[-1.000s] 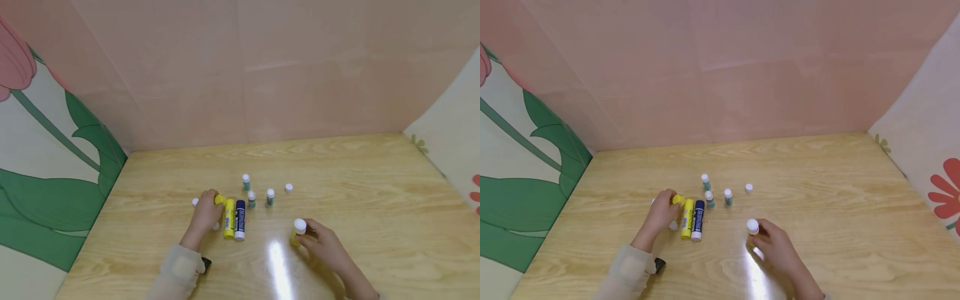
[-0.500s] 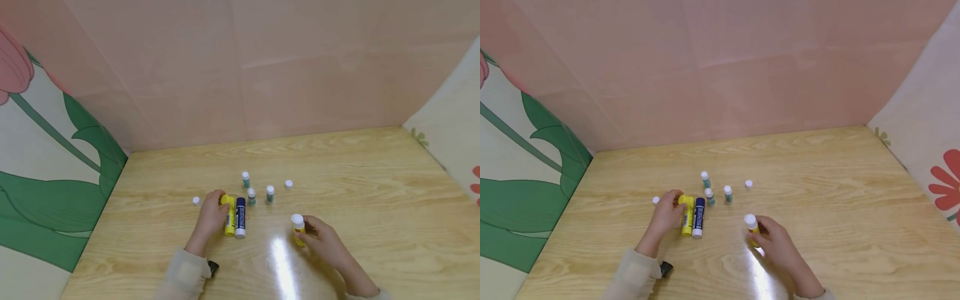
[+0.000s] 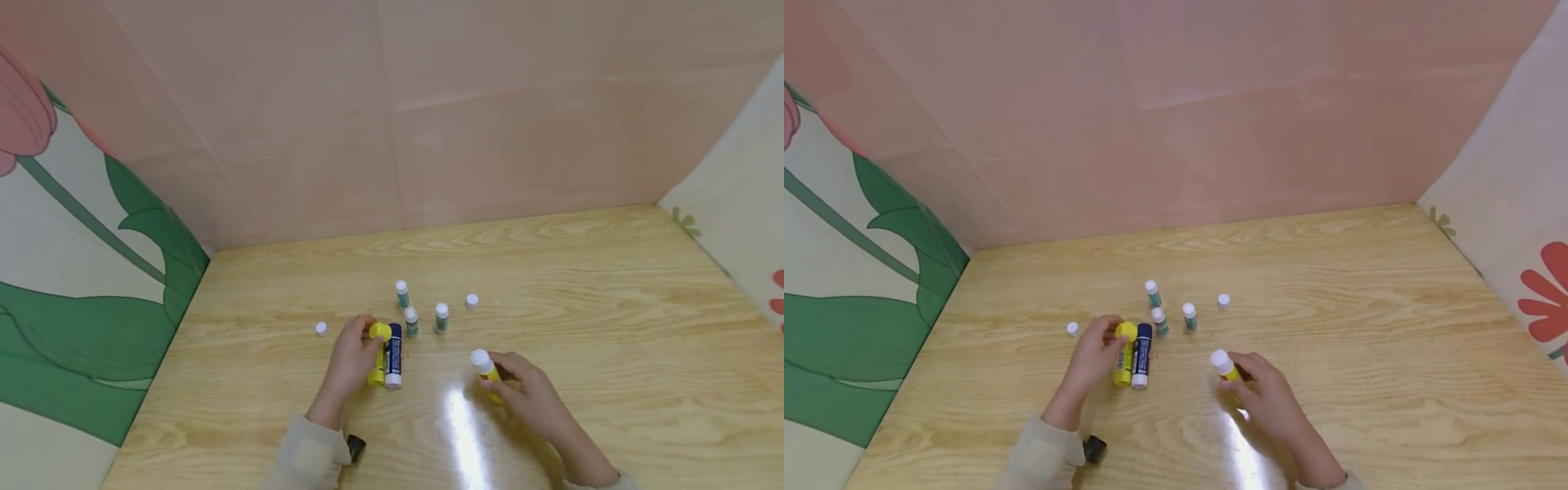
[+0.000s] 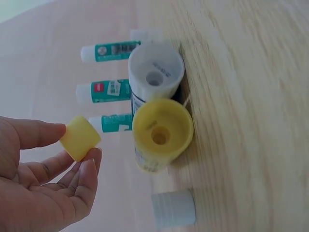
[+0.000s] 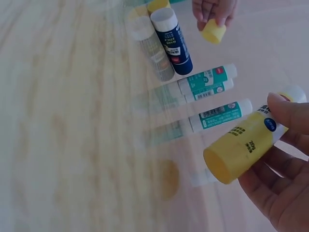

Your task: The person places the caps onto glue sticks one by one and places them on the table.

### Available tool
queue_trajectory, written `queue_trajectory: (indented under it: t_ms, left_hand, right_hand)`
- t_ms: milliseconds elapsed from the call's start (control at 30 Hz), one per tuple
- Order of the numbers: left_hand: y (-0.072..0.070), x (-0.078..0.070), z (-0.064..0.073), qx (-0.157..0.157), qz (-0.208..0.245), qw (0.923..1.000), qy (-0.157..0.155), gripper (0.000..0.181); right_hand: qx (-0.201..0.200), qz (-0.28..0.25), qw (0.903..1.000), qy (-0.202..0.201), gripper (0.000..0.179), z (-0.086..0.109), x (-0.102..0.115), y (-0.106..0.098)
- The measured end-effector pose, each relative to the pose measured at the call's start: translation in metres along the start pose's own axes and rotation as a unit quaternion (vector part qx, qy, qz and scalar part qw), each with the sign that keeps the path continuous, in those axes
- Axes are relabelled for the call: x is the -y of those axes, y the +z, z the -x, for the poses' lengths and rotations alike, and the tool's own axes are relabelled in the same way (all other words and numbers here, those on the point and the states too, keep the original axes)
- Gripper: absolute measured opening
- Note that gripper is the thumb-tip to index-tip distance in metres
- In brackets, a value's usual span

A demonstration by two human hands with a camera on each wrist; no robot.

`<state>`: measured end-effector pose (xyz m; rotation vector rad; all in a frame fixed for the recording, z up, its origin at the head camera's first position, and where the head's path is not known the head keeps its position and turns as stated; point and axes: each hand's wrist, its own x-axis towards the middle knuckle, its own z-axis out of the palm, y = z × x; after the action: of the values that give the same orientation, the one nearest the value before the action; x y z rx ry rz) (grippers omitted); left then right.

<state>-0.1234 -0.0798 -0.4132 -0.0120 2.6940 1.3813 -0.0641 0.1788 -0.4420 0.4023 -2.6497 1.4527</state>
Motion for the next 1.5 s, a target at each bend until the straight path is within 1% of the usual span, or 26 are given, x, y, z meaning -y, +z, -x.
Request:
queue_trajectory:
  t_ms: [133, 333, 667, 1000, 1133, 1167, 1300, 1367, 1400, 1500]
  left_hand:
    - [0.003, -0.001, 0.003, -0.001, 0.012, 0.9999, 0.001, 0.03]
    - [0.004, -0.004, 0.006, 0.009, 0.021, 0.9997, -0.001, 0.031]
    - [0.009, -0.005, 0.012, 0.015, 0.043, 0.9972, 0.06, 0.03]
    - [0.014, -0.007, 0.016, 0.044, 0.06, 0.993, 0.092, 0.03]
    - [0.016, -0.009, 0.017, 0.053, 0.07, 0.9913, 0.098, 0.031]
    - [0.015, -0.013, 0.019, 0.055, 0.076, 0.9907, 0.099, 0.031]
    - [0.018, -0.014, 0.021, 0.062, 0.086, 0.9898, 0.095, 0.031]
    - [0.018, -0.013, 0.022, 0.067, 0.082, 0.9902, 0.091, 0.03]
    - [0.021, -0.009, 0.02, 0.067, 0.077, 0.9904, 0.093, 0.031]
    - [0.021, -0.008, 0.021, 0.071, 0.072, 0.9901, 0.098, 0.03]
  right_hand:
    - [-0.01, 0.006, 0.9998, -0.018, 0.032, 0.0, 0.0, 0.001]
    - [-0.022, 0.016, 0.9991, -0.032, 0.033, 0.0, 0.002, 0.002]
    - [-0.027, 0.038, 0.9975, -0.053, 0.035, 0.0, 0.01, 0.001]
    - [-0.028, 0.058, 0.9962, -0.058, 0.036, 0.0, 0.011, 0.003]
    - [-0.029, 0.063, 0.9954, -0.066, 0.036, -0.001, 0.012, 0.003]
    - [-0.028, 0.064, 0.9953, -0.068, 0.037, -0.001, 0.012, 0.004]
    - [-0.017, 0.072, 0.9947, -0.071, 0.039, -0.001, 0.013, 0.004]
    - [-0.016, 0.077, 0.9943, -0.072, 0.04, -0.001, 0.013, 0.005]
    - [-0.014, 0.079, 0.9942, -0.072, 0.04, -0.002, 0.014, 0.005]
    - [-0.016, 0.081, 0.9936, -0.077, 0.039, -0.004, 0.016, 0.008]
